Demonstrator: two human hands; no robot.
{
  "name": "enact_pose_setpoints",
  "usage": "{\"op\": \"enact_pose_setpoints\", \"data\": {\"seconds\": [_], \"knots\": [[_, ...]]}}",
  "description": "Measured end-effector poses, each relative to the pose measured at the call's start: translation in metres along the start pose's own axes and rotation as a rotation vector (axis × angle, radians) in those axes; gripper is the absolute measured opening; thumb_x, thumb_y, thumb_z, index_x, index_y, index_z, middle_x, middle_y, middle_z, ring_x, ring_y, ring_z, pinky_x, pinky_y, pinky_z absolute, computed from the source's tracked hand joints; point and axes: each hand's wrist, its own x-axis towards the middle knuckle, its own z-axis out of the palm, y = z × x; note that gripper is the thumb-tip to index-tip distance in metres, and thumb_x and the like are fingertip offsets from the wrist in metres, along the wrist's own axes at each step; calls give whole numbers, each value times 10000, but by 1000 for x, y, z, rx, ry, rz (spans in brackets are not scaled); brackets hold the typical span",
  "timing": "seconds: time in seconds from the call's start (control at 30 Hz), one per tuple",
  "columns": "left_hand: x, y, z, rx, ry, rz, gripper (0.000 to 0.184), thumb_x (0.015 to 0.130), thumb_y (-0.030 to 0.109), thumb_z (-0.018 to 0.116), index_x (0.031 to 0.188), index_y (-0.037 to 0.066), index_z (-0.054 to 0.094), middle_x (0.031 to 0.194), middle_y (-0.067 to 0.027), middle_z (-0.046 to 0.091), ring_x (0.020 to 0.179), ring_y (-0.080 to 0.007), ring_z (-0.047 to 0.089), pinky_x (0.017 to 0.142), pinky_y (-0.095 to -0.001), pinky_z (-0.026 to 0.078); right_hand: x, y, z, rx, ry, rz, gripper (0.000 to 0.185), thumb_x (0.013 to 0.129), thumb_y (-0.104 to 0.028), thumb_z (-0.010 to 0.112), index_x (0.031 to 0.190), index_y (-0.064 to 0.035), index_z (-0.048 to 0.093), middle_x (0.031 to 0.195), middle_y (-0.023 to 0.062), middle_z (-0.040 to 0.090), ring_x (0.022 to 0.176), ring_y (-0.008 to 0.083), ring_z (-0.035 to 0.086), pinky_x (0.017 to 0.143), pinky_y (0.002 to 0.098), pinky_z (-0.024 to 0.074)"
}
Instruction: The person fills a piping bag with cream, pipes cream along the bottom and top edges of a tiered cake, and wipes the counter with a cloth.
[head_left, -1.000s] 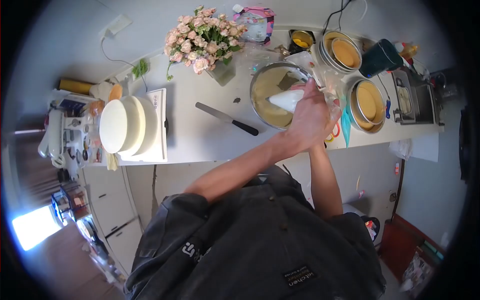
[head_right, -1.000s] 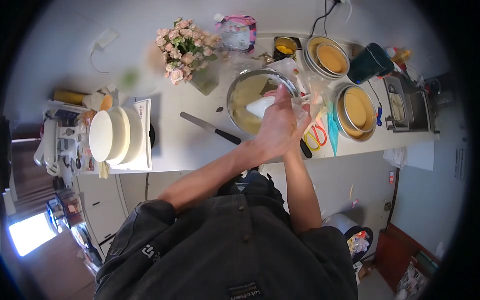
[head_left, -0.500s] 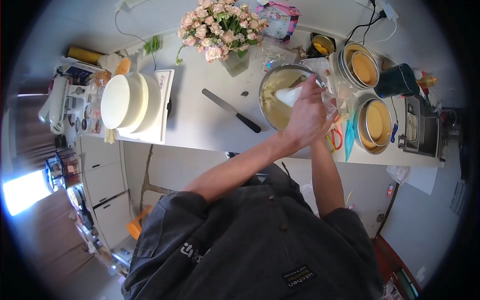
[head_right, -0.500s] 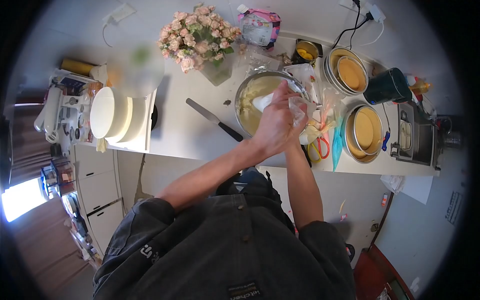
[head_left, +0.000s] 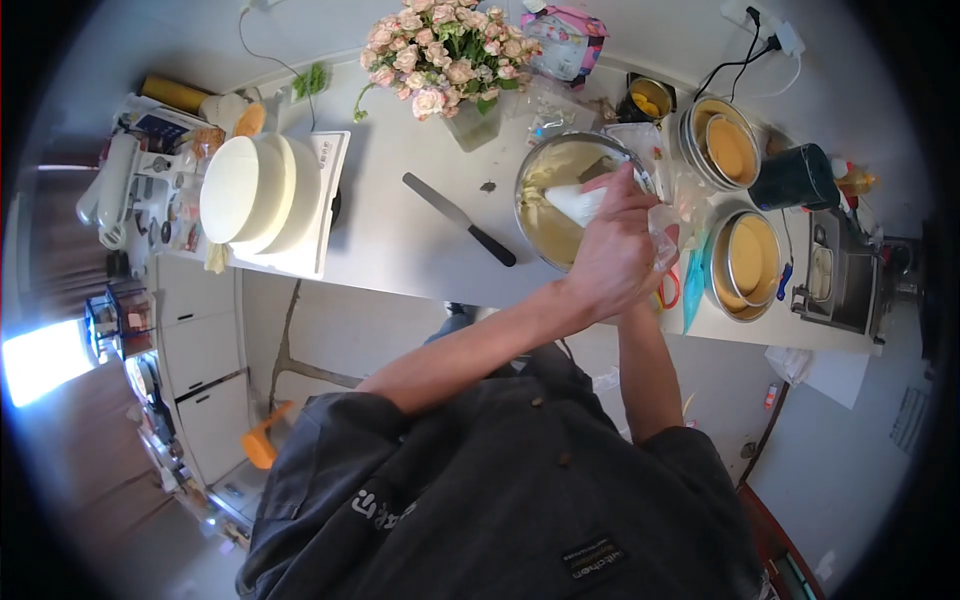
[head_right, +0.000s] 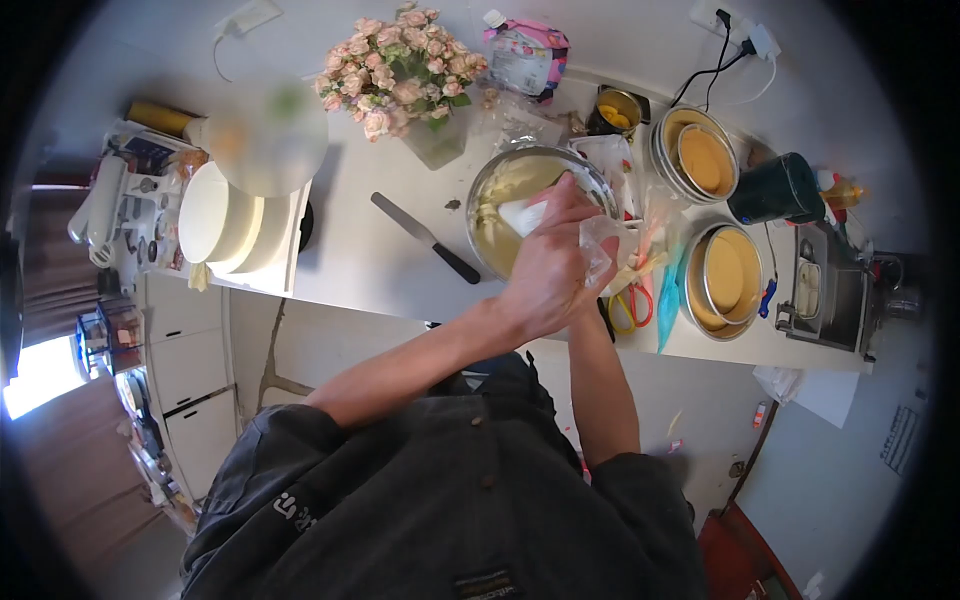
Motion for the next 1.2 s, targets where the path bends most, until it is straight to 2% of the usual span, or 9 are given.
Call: {"op": "enact_pose_setpoints", "data": {"seconds": [0.13, 0.3, 0.5, 0.63, 0.67, 0.73, 0.87, 1.03, 1.2], "knots": [[1, 20, -3, 12, 51, 30, 129, 778, 67, 709, 751, -52, 667, 835, -227, 665, 1010, -455, 640, 1112, -585, 329, -2, 2, -3, 2, -10, 5, 423, 951, -298, 429, 1153, 46, 570, 1069, 167, 639, 988, 246, 644, 818, 379, 522], [6, 69, -18, -337, 177, 237, 187, 691, 108, 735, 655, -34, 619, 724, -201, 599, 975, -427, 626, 1125, -598, 290, -2, 9, -5, -12, 16, 16, 448, 968, -316, 406, 1173, 51, 561, 1093, 166, 636, 1008, 243, 640, 834, 377, 521], [5, 106, -82, -219, 172, 114, 302, 760, 221, 744, 793, -57, 633, 859, -190, 657, 1001, -402, 655, 1125, -648, 243, -11, 2, -1, -10, 47, 32, 479, 988, -337, 378, 1198, 56, 551, 1122, 166, 633, 1032, 239, 635, 852, 375, 520], [-5, 100, -128, -151, 477, 14, 281, 764, 182, 749, 879, -55, 655, 910, -190, 662, 1011, -400, 655, 1064, -594, 383, -30, -26, 9, -29, 76, -5, 499, 1001, -352, 360, 1215, 60, 544, 1141, 165, 630, 1047, 237, 632, 864, 373, 519], [-13, 94, -150, -54, 479, 29, 279, 752, 154, 762, 931, -40, 673, 939, -197, 661, 1016, -420, 648, 1005, -536, 467, -38, -38, 16, -30, 83, -26, 504, 1005, -355, 355, 1219, 61, 542, 1145, 165, 630, 1051, 236, 631, 867, 373, 519], [-38, 91, -186, 88, 446, 51, 320, 728, 175, 774, 925, -54, 667, 964, -201, 660, 1044, -424, 638, 1015, -517, 465, -58, -64, 37, 10, 62, -56, 514, 1011, -363, 346, 1227, 62, 539, 1155, 165, 629, 1059, 235, 629, 873, 372, 519], [-105, 108, -258, 506, 265, -25, 414, 653, 229, 750, 897, -91, 652, 1012, -212, 662, 1133, -422, 602, 999, -501, 471, -104, -120, 111, 169, -166, -52, 535, 1025, -377, 327, 1244, 66, 532, 1174, 165, 626, 1075, 233, 626, 885, 371, 518], [-204, 103, -351, 520, 431, -57, 352, 669, 225, 738, 847, -65, 650, 931, -193, 676, 1006, -407, 659, 928, -477, 514, -172, -194, 249, 366, -649, -1, 561, 1042, -395, 304, 1264, 71, 524, 1198, 164, 623, 1094, 230, 622, 900, 369, 517], [-292, 98, -430, 494, 443, -80, 104, 769, 32, 704, 813, -41, 646, 775, -142, 657, 775, -351, 689, 759, -442, 587, -242, -262, 379, 545, -1042, 33, 587, 1058, -413, 281, 1285, 75, 515, 1222, 164, 620, 1114, 227, 617, 916, 367, 517]]}}
